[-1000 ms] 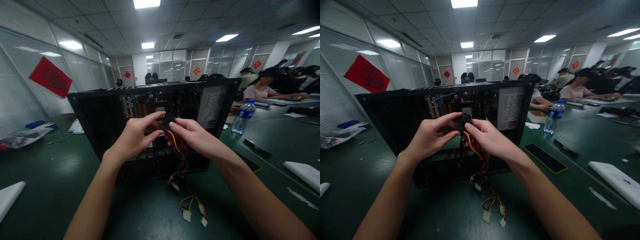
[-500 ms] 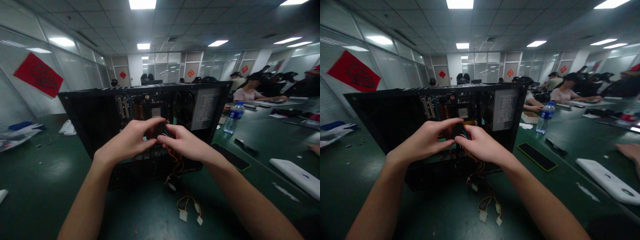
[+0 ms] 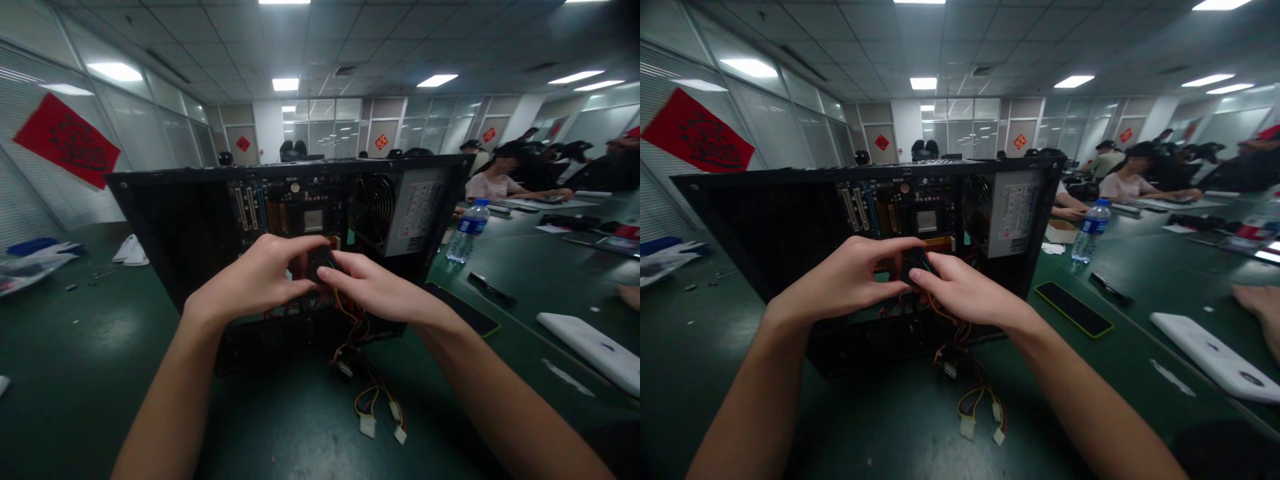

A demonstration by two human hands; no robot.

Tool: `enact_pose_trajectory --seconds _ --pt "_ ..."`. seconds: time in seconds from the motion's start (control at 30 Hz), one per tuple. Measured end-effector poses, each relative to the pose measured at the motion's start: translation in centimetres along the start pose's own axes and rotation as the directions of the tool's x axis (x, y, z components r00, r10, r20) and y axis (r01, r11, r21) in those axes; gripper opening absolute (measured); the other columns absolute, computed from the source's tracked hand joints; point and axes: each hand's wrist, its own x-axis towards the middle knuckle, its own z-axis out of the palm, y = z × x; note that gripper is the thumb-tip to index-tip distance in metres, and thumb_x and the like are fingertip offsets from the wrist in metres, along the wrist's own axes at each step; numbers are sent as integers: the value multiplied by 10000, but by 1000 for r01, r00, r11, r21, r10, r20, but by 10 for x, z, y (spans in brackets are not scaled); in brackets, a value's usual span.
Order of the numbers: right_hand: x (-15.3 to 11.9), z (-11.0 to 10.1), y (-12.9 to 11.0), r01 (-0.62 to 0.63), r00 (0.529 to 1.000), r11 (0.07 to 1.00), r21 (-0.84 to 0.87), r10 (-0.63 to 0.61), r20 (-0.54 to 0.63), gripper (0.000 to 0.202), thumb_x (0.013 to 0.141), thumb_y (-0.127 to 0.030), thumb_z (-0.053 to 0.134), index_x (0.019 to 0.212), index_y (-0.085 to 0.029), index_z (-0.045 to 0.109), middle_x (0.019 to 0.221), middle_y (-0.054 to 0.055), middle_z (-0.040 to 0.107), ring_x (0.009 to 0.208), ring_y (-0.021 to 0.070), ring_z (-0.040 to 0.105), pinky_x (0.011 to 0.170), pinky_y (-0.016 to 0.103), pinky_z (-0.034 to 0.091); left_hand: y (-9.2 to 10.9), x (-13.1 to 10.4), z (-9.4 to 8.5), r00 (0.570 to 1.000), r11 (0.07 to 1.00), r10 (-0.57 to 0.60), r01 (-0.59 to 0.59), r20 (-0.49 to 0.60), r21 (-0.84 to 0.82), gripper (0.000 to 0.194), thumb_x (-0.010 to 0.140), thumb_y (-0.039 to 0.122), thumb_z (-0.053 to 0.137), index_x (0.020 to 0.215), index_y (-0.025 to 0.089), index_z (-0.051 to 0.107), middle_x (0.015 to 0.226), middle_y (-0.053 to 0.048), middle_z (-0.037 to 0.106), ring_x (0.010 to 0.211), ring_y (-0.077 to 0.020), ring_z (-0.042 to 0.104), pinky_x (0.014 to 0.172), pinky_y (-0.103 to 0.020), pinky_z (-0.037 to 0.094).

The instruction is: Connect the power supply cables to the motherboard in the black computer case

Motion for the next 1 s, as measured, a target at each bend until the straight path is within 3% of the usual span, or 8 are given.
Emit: enact_pose_trajectory --seconds 0.2,0.3,0.4,0.53,0.67,0.83,0.93,1.0 --pt "7 -7 9 94 987 978 -184 -116 -111 382 1046 -443 405 1065 -153 654 1014 73 700 933 195 654 838 318 549 -9 2 2 1000 999 -13 13 -6 -37 513 849 236 692 1352 176 611 802 -11 691 682 -139 636 630 -216 475" --pt "14 -14 26 257 813 791 -555 -488 -319 309 1043 -313 417 1187 -172 651 1176 120 670 1122 234 633 992 403 530 -17 1 0 1000 996 -25 25 -2 -89 528 846 268 713 1352 163 606 813 -18 694 690 -148 636 630 -228 484" --pt "15 -16 44 390 679 471 -791 -728 -98 291 1007 -218 498 1241 -254 666 1259 103 654 1230 238 596 1066 454 517 -24 -1 -1 999 989 -33 36 24 -143 536 855 275 709 1367 163 594 880 -35 712 720 -155 644 642 -235 492" --pt "13 -14 55 517 696 336 -787 -700 158 277 994 -202 541 1185 -289 721 1192 77 701 1207 240 627 1056 471 550 -28 -2 -1 998 982 -27 38 60 -187 524 860 237 687 1371 169 592 940 -45 721 788 -165 657 698 -243 504" --pt "24 -19 51 536 701 351 -768 -692 172 266 1009 -239 520 1158 -257 739 1177 97 711 1184 256 639 1025 484 566 -30 -1 1 999 990 -22 26 30 -138 540 889 245 661 1411 159 556 974 -55 733 798 -165 662 723 -246 499" --pt "55 -30 36 444 722 260 -857 -670 171 354 1055 -262 393 1128 -190 732 1163 133 691 1146 271 617 954 470 556 -37 5 4 977 991 -130 127 -170 -29 479 937 335 601 1384 166 580 958 -56 750 798 -182 683 728 -256 494" --pt "67 -22 34 259 818 212 -942 -567 97 364 1051 -206 360 1061 -137 718 1103 163 674 1056 271 599 838 403 538 -42 8 8 933 951 -296 307 -202 25 338 949 359 545 1185 174 701 960 -69 756 789 -190 686 687 -256 481" --pt "70 -14 41 108 901 175 -979 -433 22 320 1026 -153 382 1009 -120 699 1054 169 662 997 272 579 718 354 497 -47 9 14 905 904 -420 423 -64 61 328 949 411 519 975 177 747 870 -70 752 724 -190 673 622 -253 455"
